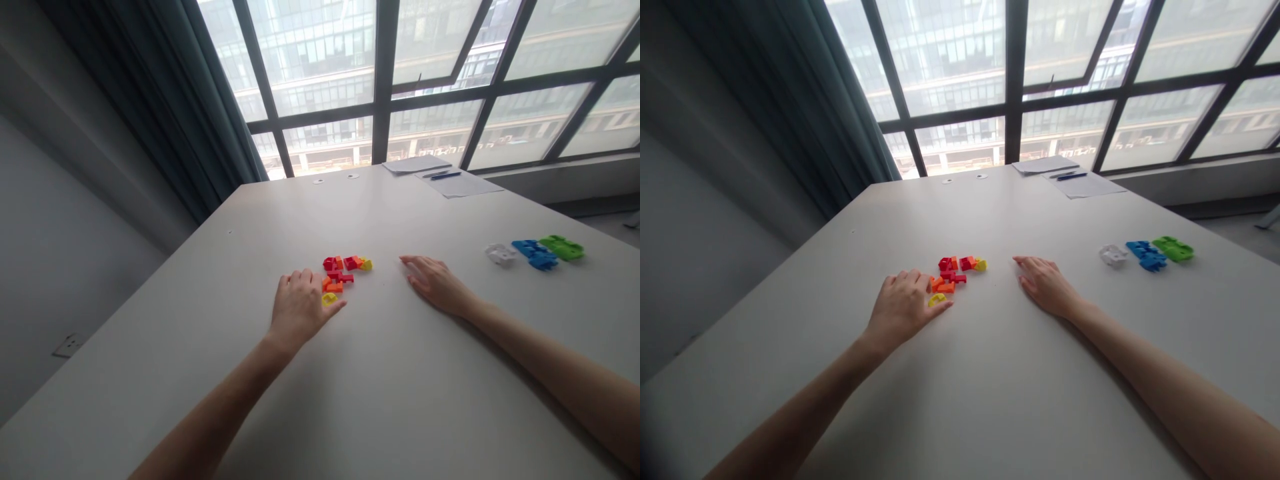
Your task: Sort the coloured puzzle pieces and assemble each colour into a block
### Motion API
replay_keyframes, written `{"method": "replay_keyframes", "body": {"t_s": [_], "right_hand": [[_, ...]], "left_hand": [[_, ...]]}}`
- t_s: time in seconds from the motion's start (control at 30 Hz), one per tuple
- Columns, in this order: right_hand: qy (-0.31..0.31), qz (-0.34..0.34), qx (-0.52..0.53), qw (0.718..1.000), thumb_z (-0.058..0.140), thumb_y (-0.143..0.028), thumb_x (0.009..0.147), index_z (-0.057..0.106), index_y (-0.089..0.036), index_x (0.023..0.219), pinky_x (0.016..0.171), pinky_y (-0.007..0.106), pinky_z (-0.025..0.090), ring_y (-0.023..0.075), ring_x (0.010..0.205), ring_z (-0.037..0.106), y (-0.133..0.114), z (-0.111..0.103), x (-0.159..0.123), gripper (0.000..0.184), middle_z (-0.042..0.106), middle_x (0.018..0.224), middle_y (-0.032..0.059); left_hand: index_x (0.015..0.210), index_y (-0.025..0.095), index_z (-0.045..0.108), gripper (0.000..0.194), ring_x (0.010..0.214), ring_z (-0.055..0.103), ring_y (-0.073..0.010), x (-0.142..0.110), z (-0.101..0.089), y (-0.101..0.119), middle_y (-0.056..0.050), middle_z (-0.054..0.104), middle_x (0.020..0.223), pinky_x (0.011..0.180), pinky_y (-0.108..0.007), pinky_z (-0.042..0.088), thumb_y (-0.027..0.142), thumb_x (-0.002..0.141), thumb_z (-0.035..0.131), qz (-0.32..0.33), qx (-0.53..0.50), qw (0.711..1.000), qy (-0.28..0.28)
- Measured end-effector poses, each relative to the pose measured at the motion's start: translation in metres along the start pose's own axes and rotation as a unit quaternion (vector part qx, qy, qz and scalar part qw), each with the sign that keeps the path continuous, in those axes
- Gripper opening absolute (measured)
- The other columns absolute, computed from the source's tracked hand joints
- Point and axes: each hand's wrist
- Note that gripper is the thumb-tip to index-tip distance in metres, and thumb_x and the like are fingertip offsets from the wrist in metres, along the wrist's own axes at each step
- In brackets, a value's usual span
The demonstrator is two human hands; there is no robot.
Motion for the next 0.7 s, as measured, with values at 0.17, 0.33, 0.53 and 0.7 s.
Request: {"method": "replay_keyframes", "body": {"t_s": [0.17,0.33,0.53,0.7], "right_hand": [[0.008,-0.003,-0.003,1.0,0.042,-0.026,0.091,0.051,-0.021,0.128,0.096,0.048,0.045,0.0275,0.119,0.058,-0.001,0.0,0.0,0.039,0.064,0.124,0.0135],[0.012,-0.006,-0.01,1.0,0.042,-0.022,0.091,0.052,-0.021,0.127,0.097,0.048,0.042,0.0276,0.117,0.058,-0.002,-0.001,0.0,0.038,0.064,0.123,0.0122],[0.05,-0.043,0.076,0.995,0.044,-0.021,0.093,0.058,-0.024,0.113,0.095,0.044,0.043,0.0241,0.107,0.062,-0.036,-0.012,-0.005,0.025,0.07,0.111,0.0081],[0.004,-0.067,0.193,0.979,0.05,-0.03,0.094,0.059,-0.024,0.103,0.091,0.04,0.046,0.0207,0.093,0.066,-0.078,-0.016,-0.012,0.014,0.072,0.094,0.005]], "left_hand": [[0.079,0.017,0.064,0.032,0.077,0.057,-0.0258,-0.002,0.004,-0.004,-0.008,0.062,0.079,0.073,-0.039,0.041,0.049,0.078,0.068,0.028,-0.027,0.999,0.005],[0.084,0.017,0.063,0.021,0.082,0.06,-0.0255,-0.002,-0.004,0.009,-0.007,0.065,0.086,0.077,-0.041,0.045,0.036,0.078,0.071,0.04,-0.072,0.996,0.016],[0.091,0.018,0.057,0.009,0.075,0.065,-0.0172,-0.013,0.013,0.035,-0.001,0.067,0.079,0.099,-0.042,0.044,0.027,0.09,0.059,0.134,-0.197,0.96,0.145],[0.092,0.02,0.056,0.008,0.08,0.067,-0.0166,-0.017,0.025,0.038,0.0,0.069,0.081,0.104,-0.043,0.042,0.026,0.09,0.06,0.154,-0.233,0.951,0.134]]}}
Point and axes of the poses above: each hand's wrist, its own x-axis towards the middle knuckle, its own z-axis out of the palm, y = z × x
